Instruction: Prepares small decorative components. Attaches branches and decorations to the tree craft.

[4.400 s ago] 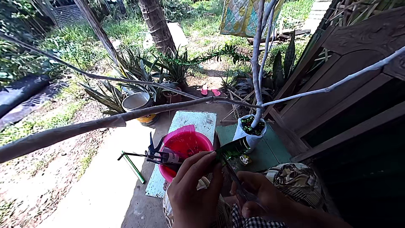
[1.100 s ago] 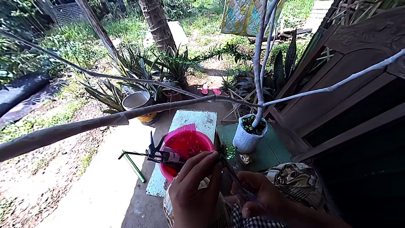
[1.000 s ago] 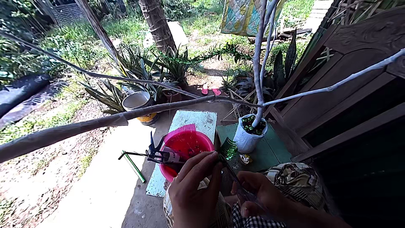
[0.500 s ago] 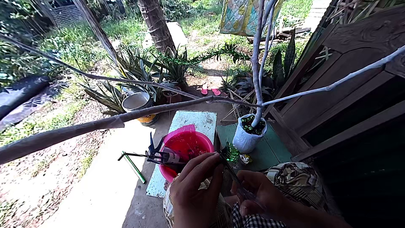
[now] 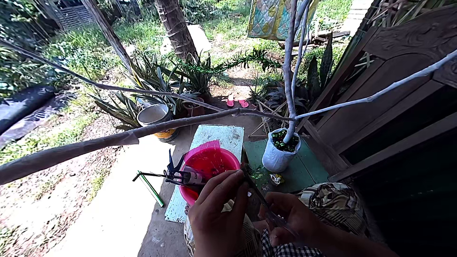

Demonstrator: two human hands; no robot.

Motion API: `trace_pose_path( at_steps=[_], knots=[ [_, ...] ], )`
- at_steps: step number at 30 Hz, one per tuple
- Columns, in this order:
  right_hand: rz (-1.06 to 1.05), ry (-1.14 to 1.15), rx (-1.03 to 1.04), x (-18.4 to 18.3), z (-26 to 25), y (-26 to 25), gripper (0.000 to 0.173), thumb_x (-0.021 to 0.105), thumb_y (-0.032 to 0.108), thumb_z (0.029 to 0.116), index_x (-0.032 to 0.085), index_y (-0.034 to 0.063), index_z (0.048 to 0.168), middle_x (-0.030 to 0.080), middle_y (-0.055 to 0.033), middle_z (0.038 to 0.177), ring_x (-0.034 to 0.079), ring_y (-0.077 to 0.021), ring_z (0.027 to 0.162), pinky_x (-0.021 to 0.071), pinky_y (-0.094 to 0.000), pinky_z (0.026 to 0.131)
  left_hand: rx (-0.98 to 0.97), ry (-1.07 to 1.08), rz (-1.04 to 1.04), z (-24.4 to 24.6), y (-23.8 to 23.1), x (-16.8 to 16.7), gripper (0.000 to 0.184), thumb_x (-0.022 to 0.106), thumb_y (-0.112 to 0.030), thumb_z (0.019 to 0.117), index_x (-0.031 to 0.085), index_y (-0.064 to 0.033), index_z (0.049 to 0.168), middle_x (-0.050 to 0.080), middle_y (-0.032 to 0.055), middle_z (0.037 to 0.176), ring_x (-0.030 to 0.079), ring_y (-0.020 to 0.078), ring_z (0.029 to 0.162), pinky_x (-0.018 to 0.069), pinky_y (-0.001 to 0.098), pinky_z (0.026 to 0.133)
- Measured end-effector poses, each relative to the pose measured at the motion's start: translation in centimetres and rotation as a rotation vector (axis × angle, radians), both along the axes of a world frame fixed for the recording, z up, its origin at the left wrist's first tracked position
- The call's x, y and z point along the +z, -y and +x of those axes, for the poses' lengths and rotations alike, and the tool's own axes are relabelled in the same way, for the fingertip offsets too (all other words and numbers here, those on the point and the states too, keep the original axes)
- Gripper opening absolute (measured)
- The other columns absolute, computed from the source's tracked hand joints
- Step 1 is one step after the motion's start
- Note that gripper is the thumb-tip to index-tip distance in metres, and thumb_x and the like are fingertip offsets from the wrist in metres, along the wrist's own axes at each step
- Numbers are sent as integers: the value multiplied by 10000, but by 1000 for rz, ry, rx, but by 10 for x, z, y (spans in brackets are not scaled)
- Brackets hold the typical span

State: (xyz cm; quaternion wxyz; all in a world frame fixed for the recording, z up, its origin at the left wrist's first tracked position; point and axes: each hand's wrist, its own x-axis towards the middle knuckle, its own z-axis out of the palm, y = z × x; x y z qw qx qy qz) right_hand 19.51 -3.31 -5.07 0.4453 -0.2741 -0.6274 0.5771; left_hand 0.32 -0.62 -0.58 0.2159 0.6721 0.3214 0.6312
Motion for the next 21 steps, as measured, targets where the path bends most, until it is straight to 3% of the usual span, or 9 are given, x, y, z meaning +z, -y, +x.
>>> trace_pose_path(
  at_steps=[5, 21],
  knots=[
    [-6, 2, 82, -3, 2, -2, 459, 779, 476, 865, 609, 109, 1082, 634, 82, 755, 633, 19, 669, 549, -164, 623, 52, -9, 23, -2, -2, 0, 206, 743, 26, 868, 744, 76, 1068, 729, 104, 1098, 729, 61, 853, 634, 196, 757],
    [-6, 1, 7, -4, -1, -1, 387, 764, 459, 880, 636, 135, 1050, 647, 115, 762, 620, 59, 670, 537, -135, 621, 48, -33, 17, -1, 0, 0, 197, 754, 18, 861, 752, 73, 1051, 733, 106, 1091, 727, 51, 863, 629, 184, 765]
  ],
)
